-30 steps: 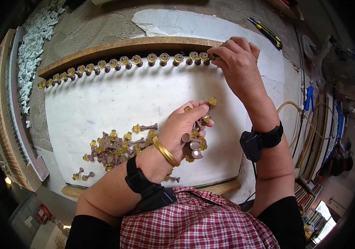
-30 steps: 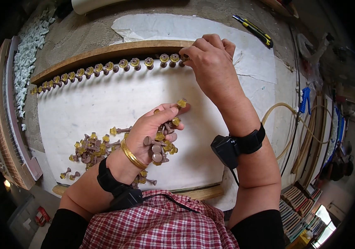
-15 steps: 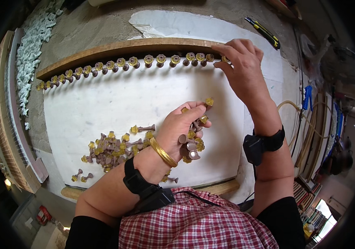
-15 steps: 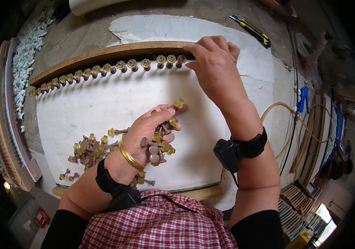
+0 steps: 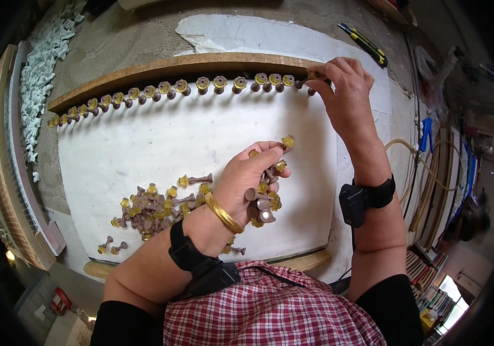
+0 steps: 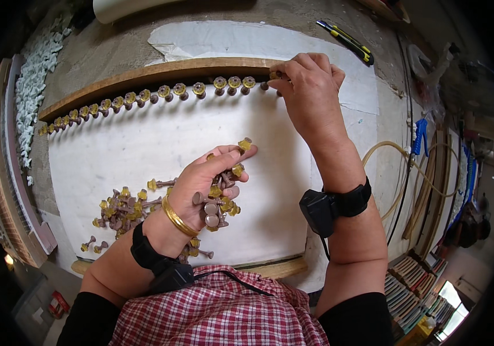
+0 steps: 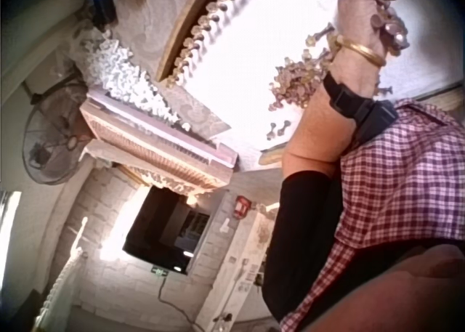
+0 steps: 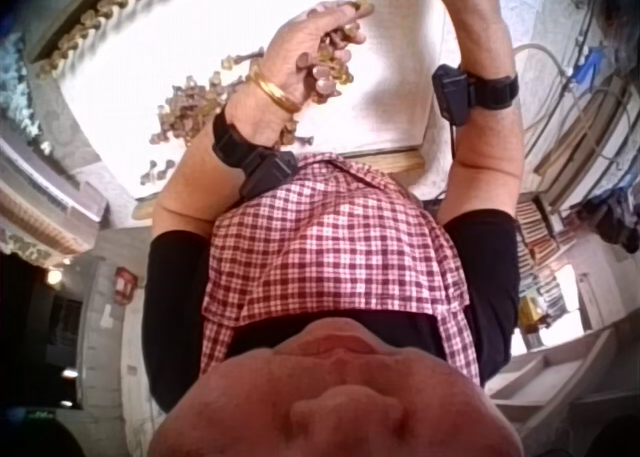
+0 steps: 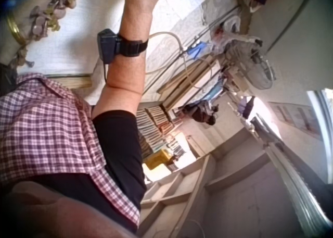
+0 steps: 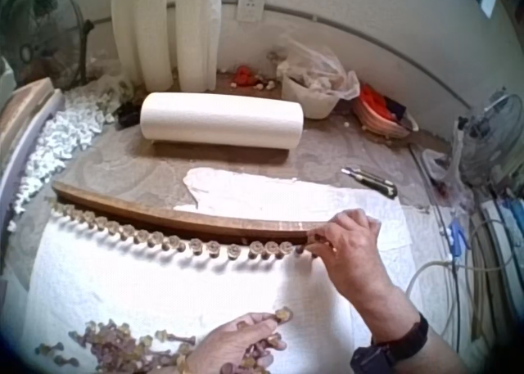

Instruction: Manually picking and placing small brown and yellow components from a tray onto a flat surface or into a holder.

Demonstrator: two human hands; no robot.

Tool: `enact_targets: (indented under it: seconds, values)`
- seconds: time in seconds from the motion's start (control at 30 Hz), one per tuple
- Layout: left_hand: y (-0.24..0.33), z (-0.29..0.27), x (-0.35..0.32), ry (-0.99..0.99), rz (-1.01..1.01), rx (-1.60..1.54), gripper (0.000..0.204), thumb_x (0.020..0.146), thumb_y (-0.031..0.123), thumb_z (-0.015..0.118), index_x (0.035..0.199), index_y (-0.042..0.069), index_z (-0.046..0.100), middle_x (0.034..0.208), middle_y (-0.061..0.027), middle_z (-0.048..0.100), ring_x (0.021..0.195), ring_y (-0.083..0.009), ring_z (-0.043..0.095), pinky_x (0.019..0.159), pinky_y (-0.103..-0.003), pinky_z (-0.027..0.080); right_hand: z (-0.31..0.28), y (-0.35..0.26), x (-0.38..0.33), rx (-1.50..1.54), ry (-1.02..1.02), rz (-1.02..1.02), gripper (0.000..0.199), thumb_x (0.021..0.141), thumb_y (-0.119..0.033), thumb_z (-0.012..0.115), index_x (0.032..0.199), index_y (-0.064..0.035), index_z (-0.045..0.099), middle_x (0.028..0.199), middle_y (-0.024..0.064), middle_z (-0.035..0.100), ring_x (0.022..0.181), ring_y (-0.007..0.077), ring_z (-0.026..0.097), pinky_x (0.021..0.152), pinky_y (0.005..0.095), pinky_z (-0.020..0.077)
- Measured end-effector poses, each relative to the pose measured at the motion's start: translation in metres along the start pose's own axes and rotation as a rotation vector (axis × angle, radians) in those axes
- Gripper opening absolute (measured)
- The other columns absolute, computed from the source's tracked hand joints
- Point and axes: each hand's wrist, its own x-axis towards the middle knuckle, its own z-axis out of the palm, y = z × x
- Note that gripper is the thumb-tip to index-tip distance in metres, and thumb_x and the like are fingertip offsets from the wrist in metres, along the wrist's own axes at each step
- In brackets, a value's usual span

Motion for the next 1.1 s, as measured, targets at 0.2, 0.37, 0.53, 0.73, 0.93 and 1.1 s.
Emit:
enact_targets:
  seconds: [0.2,0.37,0.53,0.73,0.93,1.1]
  values:
    - [0.001,0.0,-0.001,0.002,-0.001,-0.003,0.017,0.1,0.015,0.058,0.111,0.002,0.054,0.137,-0.0141,0.057,0.081,-0.009,0.059,0.054,-0.019,0.048,0.002,-0.007,0.002,-0.004,0.012,-0.057,0.019,0.08,-0.018,0.078,0.097,-0.0129,0.075,0.093,-0.0009,0.067,0.106,0.0221,0.055,0.097,0.0426,0.0335]
    - [0.0,-0.001,0.002,-0.026,0.009,-0.002,0.019,0.1,0.015,0.059,0.112,0.002,0.054,0.135,-0.014,0.057,0.081,-0.0096,0.059,0.054,-0.019,0.048,0.006,-0.007,-0.001,0.001,0.006,-0.044,0.018,0.08,-0.018,0.077,0.097,-0.013,0.075,0.093,-0.0009,0.066,0.106,0.0217,0.055,0.097,0.0428,0.0336]
    - [0.0,-0.001,0.002,-0.006,0.002,0.003,0.019,0.1,0.015,0.059,0.113,0.001,0.054,0.133,-0.013,0.059,0.082,-0.0101,0.059,0.054,-0.019,0.048,-0.002,-0.004,-0.002,0.029,0.048,-0.048,0.023,0.08,-0.018,0.078,0.102,-0.0135,0.074,0.094,-0.0007,0.066,0.105,0.0224,0.056,0.096,0.0426,0.0335]
    - [0.002,0.0,0.0,-0.005,0.002,0.003,0.02,0.1,0.014,0.059,0.113,0.001,0.053,0.132,-0.0118,0.06,0.083,-0.0107,0.058,0.054,-0.02,0.048,-0.023,0.014,-0.007,-0.015,-0.105,0.03,0.026,0.081,-0.016,0.077,0.107,-0.0149,0.073,0.098,0.0005,0.067,0.109,0.0229,0.055,0.1,0.0419,0.0324]
    - [0.002,0.0,0.0,-0.008,0.002,0.011,0.021,0.1,0.015,0.059,0.113,0.0,0.053,0.131,-0.0115,0.061,0.083,-0.0106,0.058,0.054,-0.019,0.048,-0.009,0.021,-0.01,-0.001,-0.086,0.068,0.022,0.083,-0.016,0.076,0.104,-0.0136,0.073,0.095,0.0008,0.069,0.106,0.0226,0.057,0.097,0.0407,0.0333]
    - [0.001,0.0,0.001,-0.018,0.0,0.012,0.02,0.1,0.015,0.059,0.113,0.0,0.053,0.131,-0.0116,0.061,0.083,-0.0102,0.058,0.055,-0.019,0.048,-0.005,0.026,-0.012,0.016,0.001,0.16,0.016,0.085,-0.017,0.074,0.101,-0.0128,0.074,0.09,0.0008,0.07,0.101,0.0217,0.058,0.093,0.039,0.0342]
